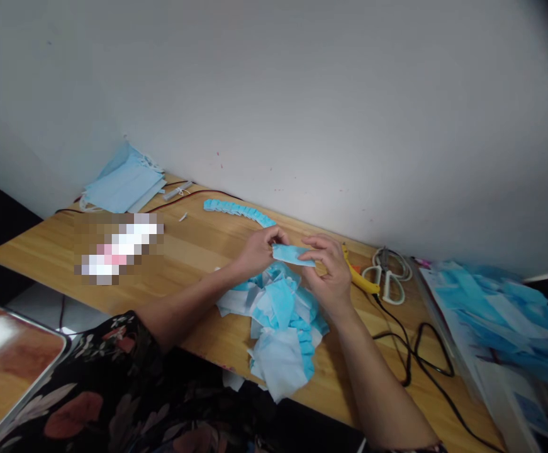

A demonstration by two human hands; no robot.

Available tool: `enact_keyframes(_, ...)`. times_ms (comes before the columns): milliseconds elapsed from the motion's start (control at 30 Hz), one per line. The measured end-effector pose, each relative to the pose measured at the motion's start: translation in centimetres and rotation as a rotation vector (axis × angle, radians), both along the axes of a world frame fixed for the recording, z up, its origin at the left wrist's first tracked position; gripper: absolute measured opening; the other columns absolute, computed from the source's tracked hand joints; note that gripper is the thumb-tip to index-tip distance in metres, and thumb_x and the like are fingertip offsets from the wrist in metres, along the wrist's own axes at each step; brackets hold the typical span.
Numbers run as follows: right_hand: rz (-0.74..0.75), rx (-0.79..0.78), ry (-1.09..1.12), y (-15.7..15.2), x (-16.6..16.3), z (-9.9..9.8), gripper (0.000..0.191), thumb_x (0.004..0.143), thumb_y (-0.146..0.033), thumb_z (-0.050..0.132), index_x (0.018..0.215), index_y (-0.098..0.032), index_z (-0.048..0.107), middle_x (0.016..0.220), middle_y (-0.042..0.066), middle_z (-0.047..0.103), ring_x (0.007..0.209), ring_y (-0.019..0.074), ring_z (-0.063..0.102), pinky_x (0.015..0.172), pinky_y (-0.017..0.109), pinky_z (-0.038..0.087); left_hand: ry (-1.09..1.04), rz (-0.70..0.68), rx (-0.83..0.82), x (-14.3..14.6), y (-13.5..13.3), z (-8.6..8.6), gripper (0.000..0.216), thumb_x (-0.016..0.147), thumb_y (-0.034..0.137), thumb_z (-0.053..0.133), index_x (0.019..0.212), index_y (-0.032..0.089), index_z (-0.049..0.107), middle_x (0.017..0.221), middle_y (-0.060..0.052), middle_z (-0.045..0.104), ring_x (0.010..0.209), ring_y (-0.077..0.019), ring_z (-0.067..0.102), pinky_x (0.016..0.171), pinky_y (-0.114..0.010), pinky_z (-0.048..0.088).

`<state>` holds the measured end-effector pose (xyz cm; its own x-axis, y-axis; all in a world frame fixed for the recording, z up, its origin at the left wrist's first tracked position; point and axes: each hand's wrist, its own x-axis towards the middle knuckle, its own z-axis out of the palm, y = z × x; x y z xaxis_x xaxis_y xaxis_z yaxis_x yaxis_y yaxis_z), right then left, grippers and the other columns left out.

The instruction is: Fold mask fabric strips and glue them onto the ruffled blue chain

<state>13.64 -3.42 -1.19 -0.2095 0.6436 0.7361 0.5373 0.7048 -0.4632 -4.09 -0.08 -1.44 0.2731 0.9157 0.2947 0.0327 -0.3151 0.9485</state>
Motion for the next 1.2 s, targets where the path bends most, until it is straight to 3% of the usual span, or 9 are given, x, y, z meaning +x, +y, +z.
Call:
enact_keyframes(167, -0.009, -0.131, 0.111, -0.2, -0.1, 0.1, 0.02, 0.076, -0.009, 0.054, 0.082, -0.026, 0.063, 0.093, 0.002, 0.07, 0.094, 0.0222, 0.064, 0.09, 0.044, 0.048, 0.114, -0.028, 0.008, 0.1, 0.0, -0.1, 0.008, 0.069, 0.015, 0.066, 0.072, 0.016, 0.058, 0.073, 0.002, 0.06, 0.071, -0.0112, 0.054, 0.071, -0.023, 0.042)
enact_keyframes(367, -0.055, -0.287, 0.176, -0.4, -0.2, -0.3, 0.015, 0.08, -0.014, 0.056, 0.086, -0.025, 0.064, 0.089, 0.001, 0.07, 0.089, 0.0198, 0.065, 0.086, 0.037, 0.05, 0.072, -0.169, 0.031, 0.3, -0.3, 0.2, 0.025, 0.072, 0.026, 0.071, 0.094, 0.017, 0.065, 0.095, -0.003, 0.067, 0.089, -0.0145, 0.06, 0.084, -0.027, 0.044)
enact_keyframes(467, -0.081, -0.345, 0.206, -0.2, -0.2, -0.9, 0.011, 0.083, -0.024, 0.061, 0.093, -0.024, 0.066, 0.093, 0.003, 0.071, 0.09, 0.0205, 0.065, 0.085, 0.037, 0.05, 0.053, -0.094, -0.051, 0.2, -0.3, 0.2, 0.016, 0.076, 0.027, 0.066, 0.087, 0.015, 0.067, 0.084, -0.001, 0.067, 0.08, -0.0124, 0.059, 0.076, -0.024, 0.044)
enact_keyframes(567, -0.071, -0.417, 0.289, 0.2, -0.1, -1.4, 0.025, 0.084, -0.034, 0.063, 0.107, -0.024, 0.065, 0.1, 0.005, 0.07, 0.091, 0.0202, 0.064, 0.085, 0.037, 0.05, -0.034, -0.016, -0.212, 0.1, 0.0, 0.0, 0.015, 0.077, 0.028, 0.063, 0.078, 0.013, 0.064, 0.066, 0.002, 0.059, 0.061, -0.0089, 0.052, 0.059, -0.021, 0.04)
enact_keyframes(767, 0.039, -0.57, 0.408, 0.7, 0.2, -1.7, 0.046, 0.084, -0.041, 0.063, 0.127, -0.025, 0.055, 0.09, 0.003, 0.068, 0.085, 0.0194, 0.064, 0.083, 0.035, 0.05, -0.277, -0.032, -0.413, 0.1, 0.7, -0.2, 0.021, 0.074, 0.026, 0.069, 0.088, 0.01, 0.064, 0.072, -0.001, 0.063, 0.062, -0.0101, 0.057, 0.056, -0.022, 0.047)
enact_keyframes(1033, -0.024, -0.539, 0.404, 0.8, -0.2, -1.9, 0.042, 0.082, -0.034, 0.065, 0.122, -0.025, 0.058, 0.076, -0.002, 0.06, 0.073, 0.0151, 0.057, 0.078, 0.032, 0.048, -0.323, -0.02, -0.492, 0.1, 0.4, -0.1, 0.021, 0.077, 0.027, 0.07, 0.089, 0.01, 0.064, 0.075, -0.002, 0.065, 0.064, -0.0096, 0.059, 0.058, -0.022, 0.05)
enact_keyframes(1200, -0.022, -0.555, 0.399, 0.7, -0.2, -1.8, 0.042, 0.082, -0.034, 0.064, 0.122, -0.025, 0.058, 0.076, -0.002, 0.059, 0.071, 0.0147, 0.056, 0.074, 0.031, 0.048, -0.342, -0.087, -0.523, 0.1, 0.5, -0.4, 0.027, 0.075, 0.028, 0.072, 0.096, 0.011, 0.067, 0.08, -0.004, 0.068, 0.067, -0.0113, 0.062, 0.059, -0.022, 0.05)
